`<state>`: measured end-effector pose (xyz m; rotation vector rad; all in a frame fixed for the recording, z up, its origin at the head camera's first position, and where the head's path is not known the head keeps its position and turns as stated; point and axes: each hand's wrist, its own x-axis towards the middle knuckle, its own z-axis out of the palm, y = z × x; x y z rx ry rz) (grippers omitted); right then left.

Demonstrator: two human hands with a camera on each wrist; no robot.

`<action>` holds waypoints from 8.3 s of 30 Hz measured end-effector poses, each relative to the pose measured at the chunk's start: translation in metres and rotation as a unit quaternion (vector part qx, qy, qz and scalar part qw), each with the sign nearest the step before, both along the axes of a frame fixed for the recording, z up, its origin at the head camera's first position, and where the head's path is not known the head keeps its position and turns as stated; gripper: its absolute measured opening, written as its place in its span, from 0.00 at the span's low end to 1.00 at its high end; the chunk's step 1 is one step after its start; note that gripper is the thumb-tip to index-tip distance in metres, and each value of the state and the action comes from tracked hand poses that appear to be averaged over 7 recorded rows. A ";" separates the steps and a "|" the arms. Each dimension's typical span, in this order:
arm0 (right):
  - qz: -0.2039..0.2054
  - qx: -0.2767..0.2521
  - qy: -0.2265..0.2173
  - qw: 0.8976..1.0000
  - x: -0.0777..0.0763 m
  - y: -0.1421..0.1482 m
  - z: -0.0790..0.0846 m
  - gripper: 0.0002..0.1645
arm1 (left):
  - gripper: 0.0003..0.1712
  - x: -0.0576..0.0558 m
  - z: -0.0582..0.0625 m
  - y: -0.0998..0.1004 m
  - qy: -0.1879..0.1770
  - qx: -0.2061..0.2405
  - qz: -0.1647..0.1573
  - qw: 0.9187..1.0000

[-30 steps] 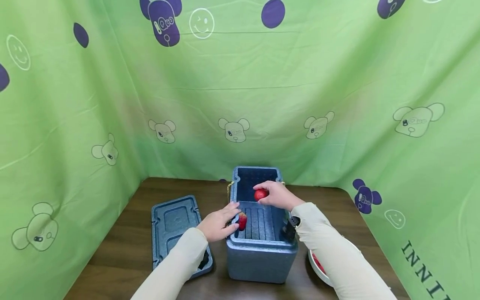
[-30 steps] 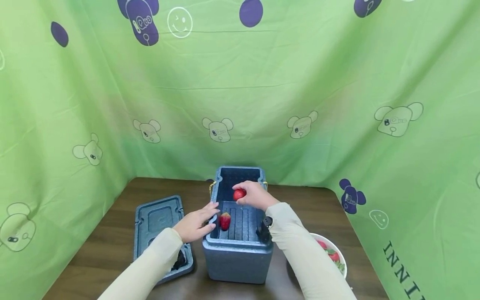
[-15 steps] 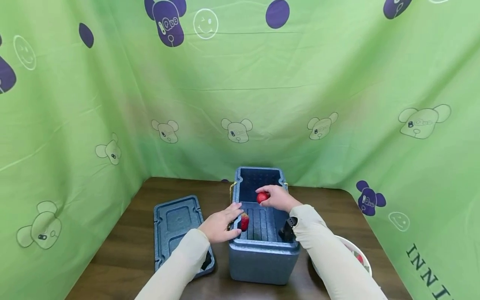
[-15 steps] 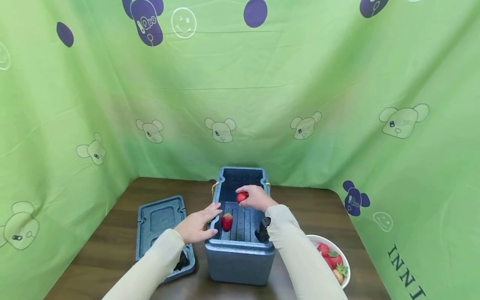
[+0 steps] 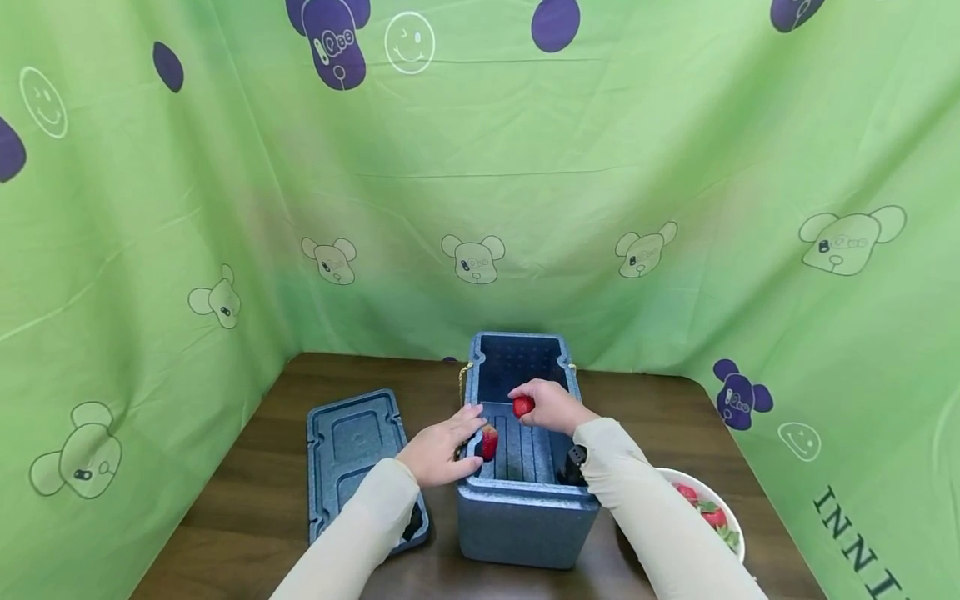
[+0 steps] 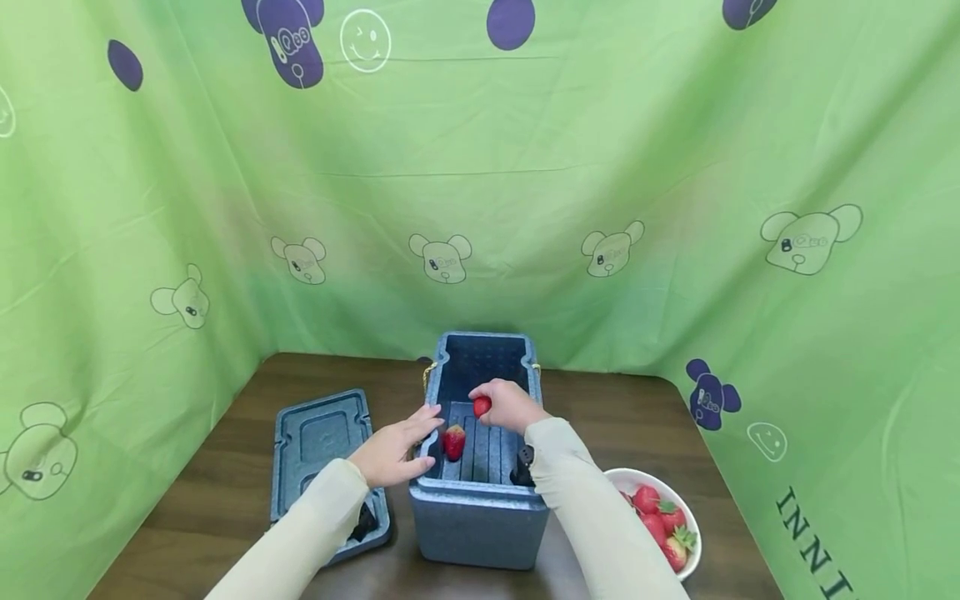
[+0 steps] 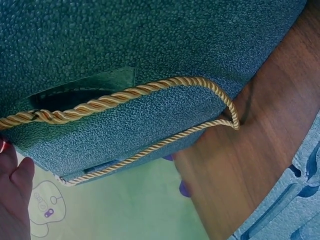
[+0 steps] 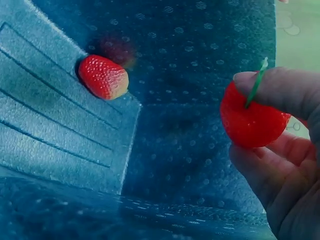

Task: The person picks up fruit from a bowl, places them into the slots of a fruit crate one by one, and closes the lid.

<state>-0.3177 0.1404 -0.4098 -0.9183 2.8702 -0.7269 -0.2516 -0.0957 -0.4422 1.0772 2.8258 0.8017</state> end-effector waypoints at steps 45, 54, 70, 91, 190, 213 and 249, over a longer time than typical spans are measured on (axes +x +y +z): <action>0.000 -0.064 -0.012 0.998 0.000 0.000 0.003 0.19 | 0.34 -0.002 0.004 -0.001 0.025 -0.008 -0.001 1.000; -0.012 -0.114 -0.013 0.993 -0.001 0.005 0.021 0.17 | 0.33 -0.001 0.004 0.003 0.027 -0.007 -0.001 1.000; -0.009 -0.116 -0.014 0.993 0.009 0.029 0.045 0.17 | 0.34 0.001 0.007 0.002 0.025 -0.017 -0.001 1.000; 0.007 -0.024 0.045 0.999 0.038 0.106 0.051 0.18 | 0.32 0.002 0.004 0.001 0.038 -0.006 -0.005 0.999; -0.069 -0.079 -0.094 0.990 0.129 0.190 -0.126 0.11 | 0.34 0.004 0.003 -0.001 0.007 0.004 0.006 1.000; -0.114 -0.166 -0.179 0.963 0.115 0.188 -0.084 0.19 | 0.34 0.005 0.003 0.000 0.002 0.006 0.005 1.000; -0.149 -0.156 -0.108 0.970 0.103 0.151 -0.033 0.19 | 0.34 0.005 0.002 -0.001 -0.001 0.010 0.007 1.000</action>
